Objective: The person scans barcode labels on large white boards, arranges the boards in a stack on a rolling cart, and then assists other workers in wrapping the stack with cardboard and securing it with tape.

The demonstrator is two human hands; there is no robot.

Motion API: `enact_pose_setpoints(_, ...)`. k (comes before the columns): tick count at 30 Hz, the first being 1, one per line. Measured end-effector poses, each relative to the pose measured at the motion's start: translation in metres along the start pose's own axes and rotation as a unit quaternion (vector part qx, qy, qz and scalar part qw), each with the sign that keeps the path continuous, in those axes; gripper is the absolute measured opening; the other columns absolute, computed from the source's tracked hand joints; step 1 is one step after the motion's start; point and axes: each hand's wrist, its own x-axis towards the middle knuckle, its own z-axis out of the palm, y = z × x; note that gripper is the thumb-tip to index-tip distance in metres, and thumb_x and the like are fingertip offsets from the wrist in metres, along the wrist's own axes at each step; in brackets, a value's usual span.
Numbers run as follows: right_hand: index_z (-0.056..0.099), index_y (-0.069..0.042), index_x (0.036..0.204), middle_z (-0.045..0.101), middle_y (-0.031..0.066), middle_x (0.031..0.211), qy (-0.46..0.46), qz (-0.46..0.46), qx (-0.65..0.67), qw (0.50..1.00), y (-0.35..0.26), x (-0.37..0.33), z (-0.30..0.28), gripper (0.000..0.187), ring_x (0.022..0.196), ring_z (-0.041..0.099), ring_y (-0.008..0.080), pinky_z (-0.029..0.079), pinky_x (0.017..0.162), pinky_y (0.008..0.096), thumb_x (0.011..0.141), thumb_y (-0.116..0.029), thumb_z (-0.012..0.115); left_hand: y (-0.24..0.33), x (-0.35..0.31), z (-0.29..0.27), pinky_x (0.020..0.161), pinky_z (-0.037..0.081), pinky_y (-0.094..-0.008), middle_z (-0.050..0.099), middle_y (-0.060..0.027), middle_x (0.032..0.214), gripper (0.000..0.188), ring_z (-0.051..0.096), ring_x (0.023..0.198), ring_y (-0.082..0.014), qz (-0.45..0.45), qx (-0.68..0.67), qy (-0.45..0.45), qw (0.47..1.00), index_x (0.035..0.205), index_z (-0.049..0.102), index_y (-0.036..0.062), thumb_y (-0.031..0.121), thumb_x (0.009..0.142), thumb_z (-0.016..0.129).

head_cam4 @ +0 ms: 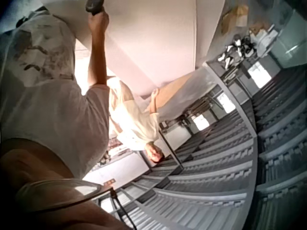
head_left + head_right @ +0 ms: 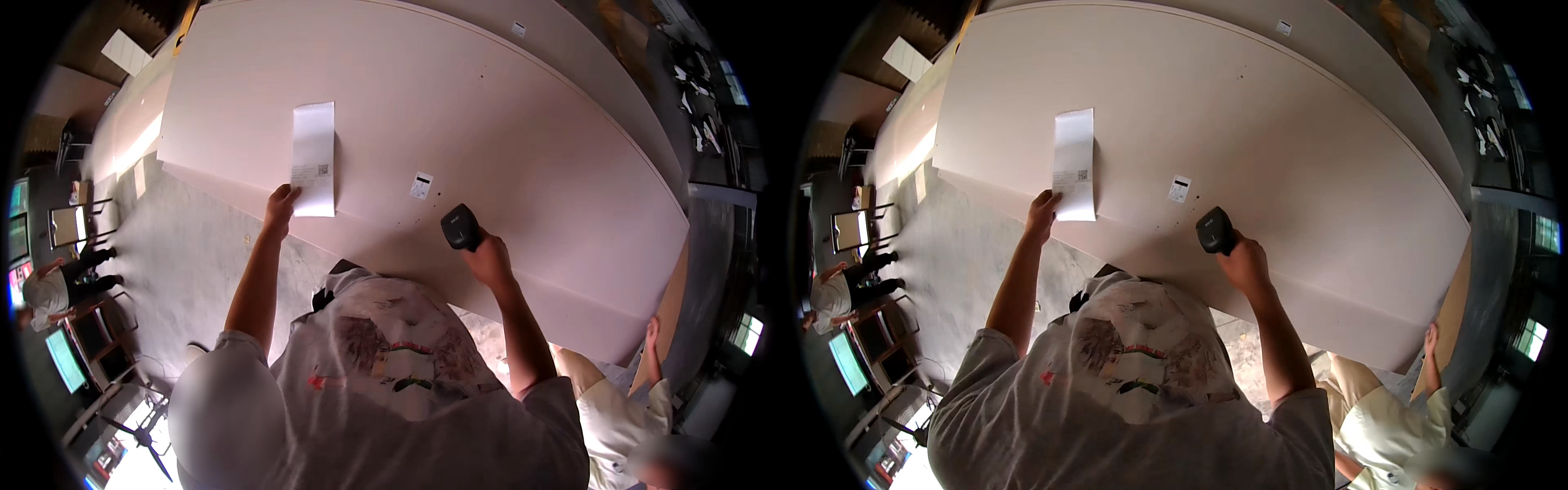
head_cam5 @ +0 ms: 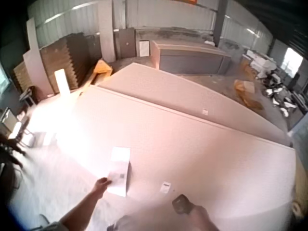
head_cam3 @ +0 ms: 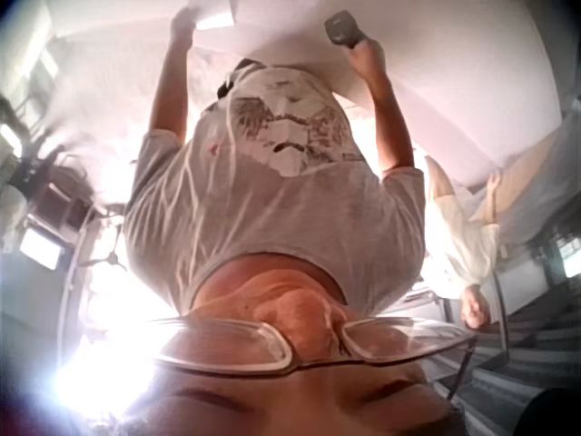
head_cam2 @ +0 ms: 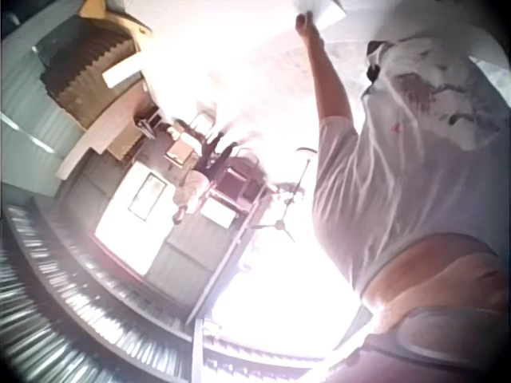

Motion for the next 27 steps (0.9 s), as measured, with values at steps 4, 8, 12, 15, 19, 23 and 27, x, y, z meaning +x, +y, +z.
enact_pose_setpoints(4, 0.064, -0.007, 0.099, 0.070, 0.0191, 0.086, -0.018, 0.010, -0.040, 0.999, -0.041, 0.014, -0.001, 0.025, 0.085, 0.067, 0.0399, 0.053, 0.075, 0.0483, 0.080, -0.023, 0.069, -0.002, -0.004, 0.006, 0.085, 0.047, -0.0291, 0.067, -0.0077, 0.101, 0.028, 0.061, 0.092, -0.0158, -0.010, -0.029, -0.004, 1.000, 0.112, 0.062, -0.0047, 0.016, 0.094, 0.060)
enact_pose_setpoints(8, 0.064, -0.007, 0.098, 0.070, 0.0188, 0.087, -0.025, 0.024, -0.071, 0.997, -0.062, 0.022, -0.012, 0.024, 0.085, 0.067, 0.0392, 0.054, 0.076, 0.0479, 0.079, -0.020, 0.069, 0.002, -0.018, -0.004, 0.087, 0.046, -0.0290, 0.067, -0.0077, 0.103, 0.025, 0.061, 0.095, -0.0155, 0.001, 0.006, -0.004, 1.000, 0.110, 0.062, -0.0043, 0.016, 0.094, 0.059)
enact_pose_setpoints(12, 0.064, -0.007, 0.096, 0.070, 0.0185, 0.087, -0.041, 0.019, -0.080, 0.996, -0.068, 0.027, -0.022, 0.024, 0.087, 0.067, 0.0390, 0.054, 0.077, 0.0475, 0.078, -0.020, 0.070, -0.022, -0.032, -0.026, 0.088, 0.046, -0.0291, 0.067, -0.0078, 0.103, 0.023, 0.061, 0.095, -0.0151, 0.045, -0.006, 0.045, 0.998, 0.108, 0.062, -0.0036, 0.014, 0.094, 0.059)
enact_pose_setpoints(15, 0.065, -0.006, 0.097, 0.070, 0.0186, 0.088, -0.048, 0.008, -0.087, 0.995, -0.069, 0.031, -0.022, 0.025, 0.087, 0.067, 0.0390, 0.054, 0.077, 0.0472, 0.077, -0.021, 0.071, -0.043, -0.042, -0.050, 0.089, 0.046, -0.0291, 0.067, -0.0081, 0.103, 0.022, 0.061, 0.095, -0.0158, 0.042, -0.043, 0.073, 0.996, 0.108, 0.061, -0.0035, 0.012, 0.093, 0.060)
enact_pose_setpoints(19, 0.065, -0.006, 0.098, 0.070, 0.0192, 0.088, -0.067, 0.006, -0.099, 0.993, -0.079, 0.033, -0.027, 0.027, 0.088, 0.066, 0.0391, 0.054, 0.078, 0.0468, 0.077, -0.021, 0.071, -0.047, -0.056, -0.060, 0.090, 0.046, -0.0296, 0.067, -0.0087, 0.104, 0.023, 0.061, 0.096, -0.0160, 0.040, -0.046, 0.095, 0.994, 0.110, 0.060, -0.0041, 0.010, 0.092, 0.060)
enact_pose_setpoints(23, 0.066, -0.006, 0.099, 0.070, 0.0198, 0.089, -0.069, -0.003, -0.099, 0.993, -0.078, 0.033, -0.027, 0.027, 0.088, 0.066, 0.0394, 0.054, 0.078, 0.0468, 0.077, -0.021, 0.070, -0.048, -0.065, -0.063, 0.090, 0.046, -0.0300, 0.067, -0.0094, 0.105, 0.023, 0.061, 0.096, -0.0161, 0.037, -0.062, 0.107, 0.992, 0.111, 0.059, -0.0045, 0.009, 0.092, 0.060)
enact_pose_setpoints(27, 0.067, -0.004, 0.100, 0.069, 0.0211, 0.090, -0.070, 0.007, -0.098, 0.993, -0.087, 0.031, -0.033, 0.029, 0.089, 0.066, 0.0403, 0.053, 0.078, 0.0459, 0.075, -0.019, 0.071, -0.055, -0.068, -0.065, 0.089, 0.046, -0.0297, 0.067, -0.0086, 0.104, 0.022, 0.061, 0.095, -0.0159, 0.034, -0.075, 0.116, 0.990, 0.109, 0.059, -0.0041, 0.009, 0.092, 0.061)
